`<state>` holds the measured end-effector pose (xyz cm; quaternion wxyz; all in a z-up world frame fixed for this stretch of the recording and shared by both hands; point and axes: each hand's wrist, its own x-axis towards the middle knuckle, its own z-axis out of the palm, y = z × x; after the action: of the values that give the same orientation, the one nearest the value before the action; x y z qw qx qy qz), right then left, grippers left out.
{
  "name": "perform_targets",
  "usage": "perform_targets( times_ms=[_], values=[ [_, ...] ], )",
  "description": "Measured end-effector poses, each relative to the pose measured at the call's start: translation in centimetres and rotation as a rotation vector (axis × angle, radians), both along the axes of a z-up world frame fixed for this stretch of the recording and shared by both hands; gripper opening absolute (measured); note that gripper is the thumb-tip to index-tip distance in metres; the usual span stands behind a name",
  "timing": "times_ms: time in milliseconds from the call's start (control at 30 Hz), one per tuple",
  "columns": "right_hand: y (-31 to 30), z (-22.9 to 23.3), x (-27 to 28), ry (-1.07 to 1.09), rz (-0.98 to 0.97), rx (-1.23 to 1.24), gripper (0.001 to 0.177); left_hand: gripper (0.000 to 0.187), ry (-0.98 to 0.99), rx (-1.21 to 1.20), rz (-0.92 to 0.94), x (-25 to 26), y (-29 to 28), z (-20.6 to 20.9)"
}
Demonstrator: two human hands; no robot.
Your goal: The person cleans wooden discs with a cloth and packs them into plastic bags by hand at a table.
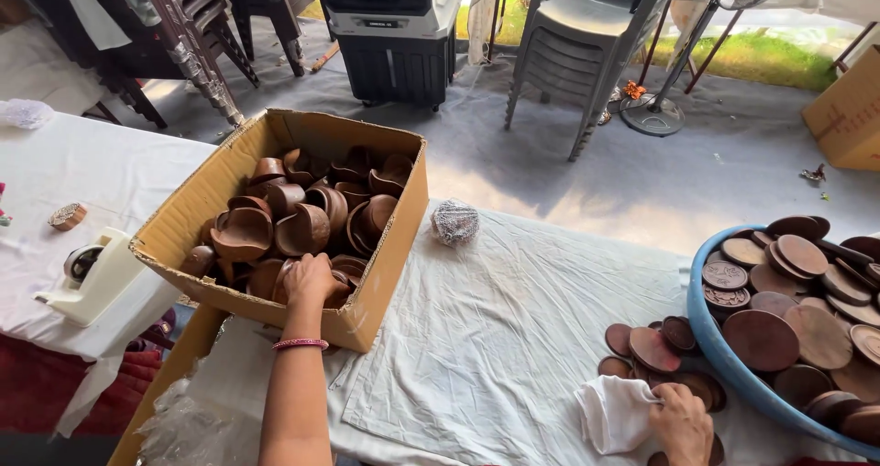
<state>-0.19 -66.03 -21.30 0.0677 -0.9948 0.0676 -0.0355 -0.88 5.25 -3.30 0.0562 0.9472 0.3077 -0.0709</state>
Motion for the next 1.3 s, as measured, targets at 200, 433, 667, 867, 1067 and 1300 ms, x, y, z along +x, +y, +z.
perform_targets(
  times_ms=[200, 433, 667, 867, 1067, 1300],
  values=[
    [7.2, 5.1, -1.0, -0.057, 0.140, -0.183, 0.085, 0.064, -0.380, -0.103, 0.160, 3.0, 1.4, 0.4],
    [5.7, 0.3, -0.8, -0.397, 0.224, 0.014, 0.018, 0.041, -0.739, -0.455, 0.288, 6.9, 3.0, -3.7],
    [11.0, 7.1, 0.0, -0.565, 0.272, 0.407, 0.016, 0.045, -1.475, -1.017, -0.259, 2.1, -15.8, 3.4],
    [21.4, 11.2, -0.3, -0.331, 0.519, 0.684, 0.030, 0.039, -0.588, -2.046, 0.391, 3.8, -27.1, -18.3],
    [25.1, 4.8, -3.5, -0.052, 0.584, 0.845, 0.052, 0.044, -0.398, -2.113, 0.906, -0.6, -30.1, -21.5],
    [29.3, 7.5, -4.5, 0.089, 0.887, 0.331, 0.066, 0.069, -0.294, -2.289, 0.542, -3.6, -28.5, -25.0]
  ],
)
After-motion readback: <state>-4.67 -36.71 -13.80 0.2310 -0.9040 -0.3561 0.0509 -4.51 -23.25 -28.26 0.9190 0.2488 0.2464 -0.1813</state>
